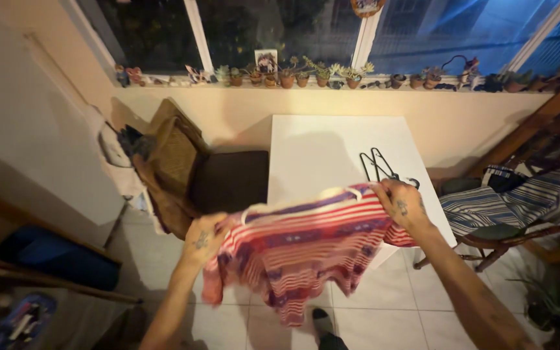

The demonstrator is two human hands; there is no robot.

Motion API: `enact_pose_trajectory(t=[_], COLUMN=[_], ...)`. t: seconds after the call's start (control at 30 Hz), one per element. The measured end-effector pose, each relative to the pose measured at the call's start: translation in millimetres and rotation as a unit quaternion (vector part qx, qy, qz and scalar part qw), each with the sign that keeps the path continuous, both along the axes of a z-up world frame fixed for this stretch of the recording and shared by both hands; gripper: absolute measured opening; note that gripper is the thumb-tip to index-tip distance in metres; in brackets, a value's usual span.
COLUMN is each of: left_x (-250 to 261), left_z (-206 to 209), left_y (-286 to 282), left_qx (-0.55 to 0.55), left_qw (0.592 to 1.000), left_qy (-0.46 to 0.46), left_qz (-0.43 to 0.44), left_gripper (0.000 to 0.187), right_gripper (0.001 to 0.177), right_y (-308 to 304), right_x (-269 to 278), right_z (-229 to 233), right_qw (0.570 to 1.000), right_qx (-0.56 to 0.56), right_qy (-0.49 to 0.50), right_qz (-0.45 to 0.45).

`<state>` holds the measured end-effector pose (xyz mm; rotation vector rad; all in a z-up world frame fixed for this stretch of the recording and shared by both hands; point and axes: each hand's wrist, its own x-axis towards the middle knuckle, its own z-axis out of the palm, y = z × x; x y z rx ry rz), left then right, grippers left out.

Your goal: The person takes several clothing items from a laundry basket, places each on a hanger, and hangs them on a chair back. Items handled include a light blue t-shirt, a white t-shirt, a red-and-white striped top, and a white long-sleeved shirt. The person uses black plastic hangers and places the hung garments on a chair near a window.

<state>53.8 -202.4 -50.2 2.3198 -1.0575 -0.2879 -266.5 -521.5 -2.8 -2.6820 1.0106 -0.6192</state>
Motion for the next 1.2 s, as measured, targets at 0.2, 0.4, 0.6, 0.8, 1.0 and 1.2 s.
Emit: enact_pose_trajectory(t=[0.2, 0.4, 0.6, 0.8, 1.0, 1.2], left_x=[36, 67, 46, -35, -98, -140], left_z=[-35, -105, -249, -267, -242, -238], left_y=[-145, -273, -302, -271, -250, -254], left_qx=[0.092, 0.008, -0.070, -0.011, 0.096, -0.218], left_qw=[0.988, 0.982, 0.992, 0.980, 0.954, 0.933], left_qy=[0.031, -0.010, -0.064, 0.196, 0.280, 0.268], left_qz=[0.122, 0.187, 0.081, -0.017, -0.038, -0.098], left_gripper=[0.014, 0.018, 0.042, 0.013, 0.015, 0.025], right_gripper=[0.037, 0.029, 0.032, 0.050, 0.029, 0.021], right_y=[-134, -245, -263, -258, -242, -171], right_x=[79, 145, 89, -1, -17, 10], right_z=[-81, -206, -325, -371, -343, -313], right_qw=[0.994, 0.970, 0.969, 0.817, 0.874, 0.862], right_qx=[0.092, 0.211, 0.192, 0.280, 0.249, 0.339], right_qy=[-0.029, -0.050, -0.101, 0.127, 0.008, -0.299], right_qz=[-0.058, -0.110, -0.122, -0.487, -0.416, -0.230])
